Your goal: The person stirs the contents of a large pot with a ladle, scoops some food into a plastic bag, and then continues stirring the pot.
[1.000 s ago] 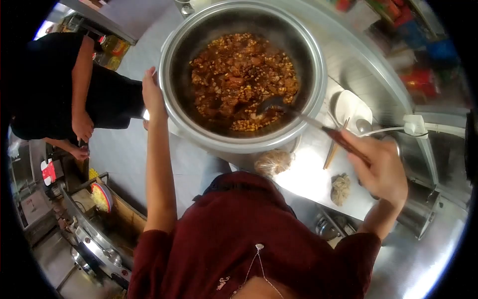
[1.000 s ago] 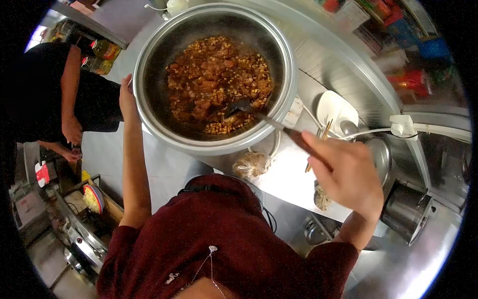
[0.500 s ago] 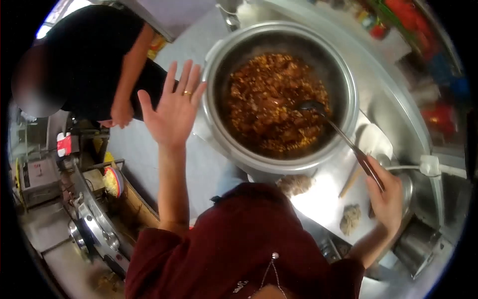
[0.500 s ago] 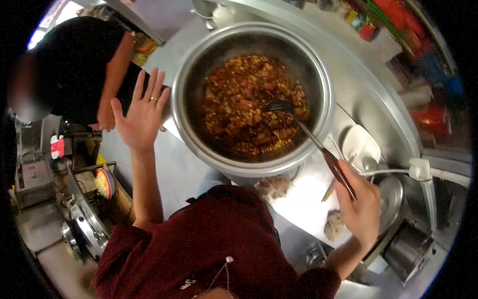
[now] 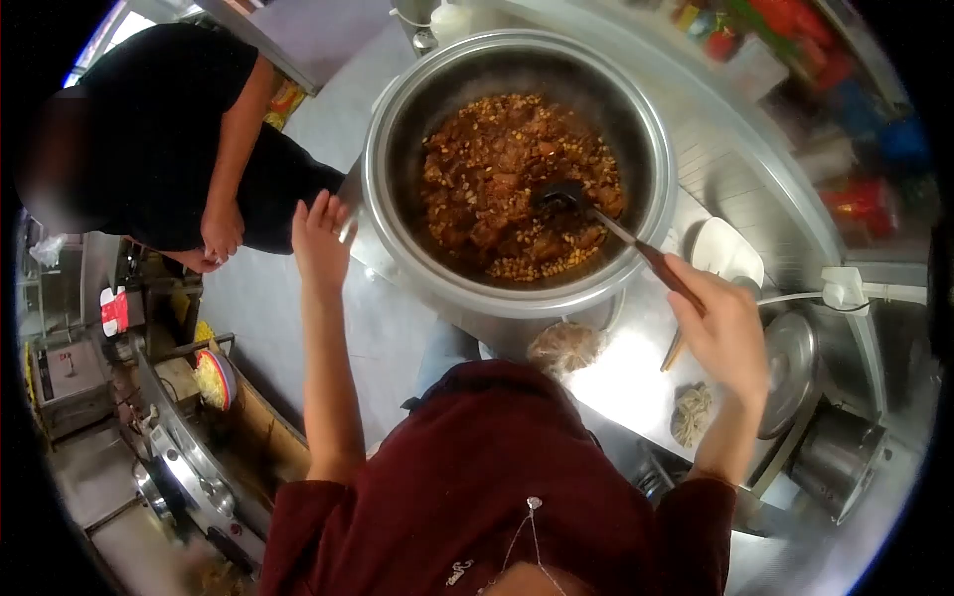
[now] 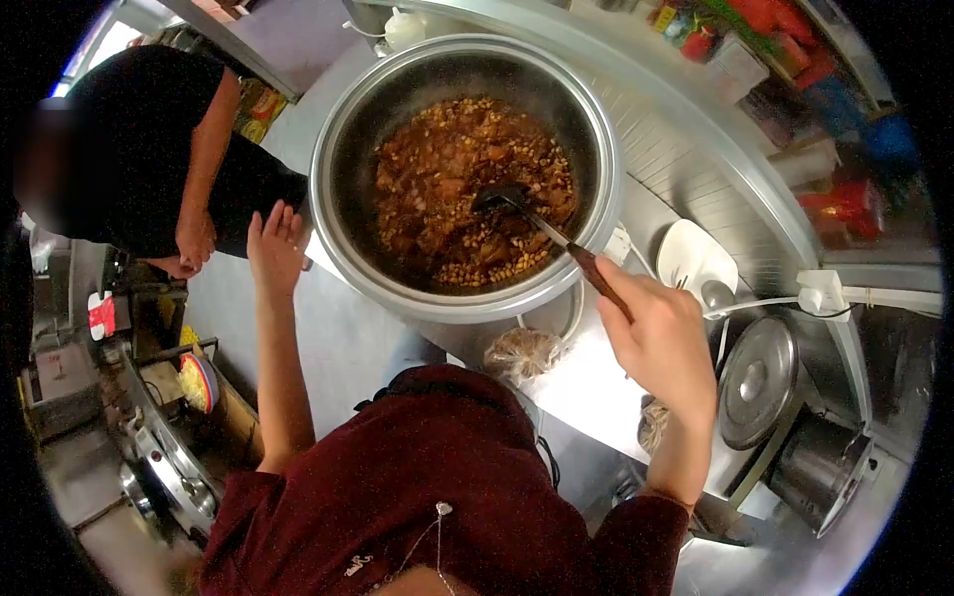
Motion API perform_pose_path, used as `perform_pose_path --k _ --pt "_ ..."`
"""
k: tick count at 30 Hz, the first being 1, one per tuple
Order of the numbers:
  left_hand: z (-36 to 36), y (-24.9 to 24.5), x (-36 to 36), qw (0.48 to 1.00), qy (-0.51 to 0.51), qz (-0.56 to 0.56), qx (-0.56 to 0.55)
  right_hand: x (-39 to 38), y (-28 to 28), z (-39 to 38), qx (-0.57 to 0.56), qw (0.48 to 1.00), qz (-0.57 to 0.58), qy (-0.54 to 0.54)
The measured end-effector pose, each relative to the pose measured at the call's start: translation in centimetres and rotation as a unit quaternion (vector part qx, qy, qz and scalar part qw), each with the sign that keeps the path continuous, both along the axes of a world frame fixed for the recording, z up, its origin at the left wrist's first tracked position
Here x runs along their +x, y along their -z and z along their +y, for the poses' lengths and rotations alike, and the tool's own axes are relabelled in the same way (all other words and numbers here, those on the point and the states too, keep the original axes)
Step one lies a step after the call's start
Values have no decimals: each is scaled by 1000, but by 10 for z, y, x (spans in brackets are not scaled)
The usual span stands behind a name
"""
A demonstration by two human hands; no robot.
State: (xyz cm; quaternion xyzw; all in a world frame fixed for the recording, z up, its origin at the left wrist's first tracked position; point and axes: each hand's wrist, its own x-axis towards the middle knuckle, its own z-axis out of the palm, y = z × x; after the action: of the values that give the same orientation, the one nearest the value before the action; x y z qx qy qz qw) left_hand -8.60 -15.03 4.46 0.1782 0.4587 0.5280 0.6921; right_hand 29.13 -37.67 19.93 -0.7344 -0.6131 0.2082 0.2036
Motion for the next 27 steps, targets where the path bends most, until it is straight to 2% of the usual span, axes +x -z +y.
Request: perform_pose_path --k 3,5,8,9,10,11,14,16,18,19,20,22,23,25,26,27 --pt "31 -9 14 996 45 68 32 -8 1 0 20 999 28 7" --pt "51 -5 25 996 60 68 17 -21 30 14 75 997 8 -22" --pt "85 14 34 995 90 34 31 -23 25 19 7 999 49 -17" --pt "93 25 32 994 97 16 41 -21 23 18 21 999 45 -15" --pt "91 21 36 990 121 21 75 -18 22 16 35 998 41 -15" --pt "90 16 40 988 137 29 62 -16 22 14 47 998 39 -15" --pt "85 9 53 982 180 36 37 -36 39 40 26 998 -63 -1" --pt "85 16 58 979 199 11 42 -34 44 43 59 997 -46 3" --pt "72 -2 67 972 206 64 88 -27 44 43 112 994 -13 3" --pt "67 -8 69 968 207 89 108 -26 43 46 105 994 -31 5" --pt "74 -9 70 983 182 13 16 -25 43 51 95 994 -49 6" --pt "70 -11 73 976 196 43 80 -30 42 65 39 995 -89 25" --pt "68 -14 76 970 205 58 115 -27 41 67 28 997 -67 35" --pt "66 -28 88 978 181 58 85 -18 36 69 7 998 -23 56" --pt "66 -27 87 973 201 60 100 -15 26 67 -28 997 -5 68" --pt "65 -27 87 966 221 61 116 -15 27 68 -10 998 -9 63"
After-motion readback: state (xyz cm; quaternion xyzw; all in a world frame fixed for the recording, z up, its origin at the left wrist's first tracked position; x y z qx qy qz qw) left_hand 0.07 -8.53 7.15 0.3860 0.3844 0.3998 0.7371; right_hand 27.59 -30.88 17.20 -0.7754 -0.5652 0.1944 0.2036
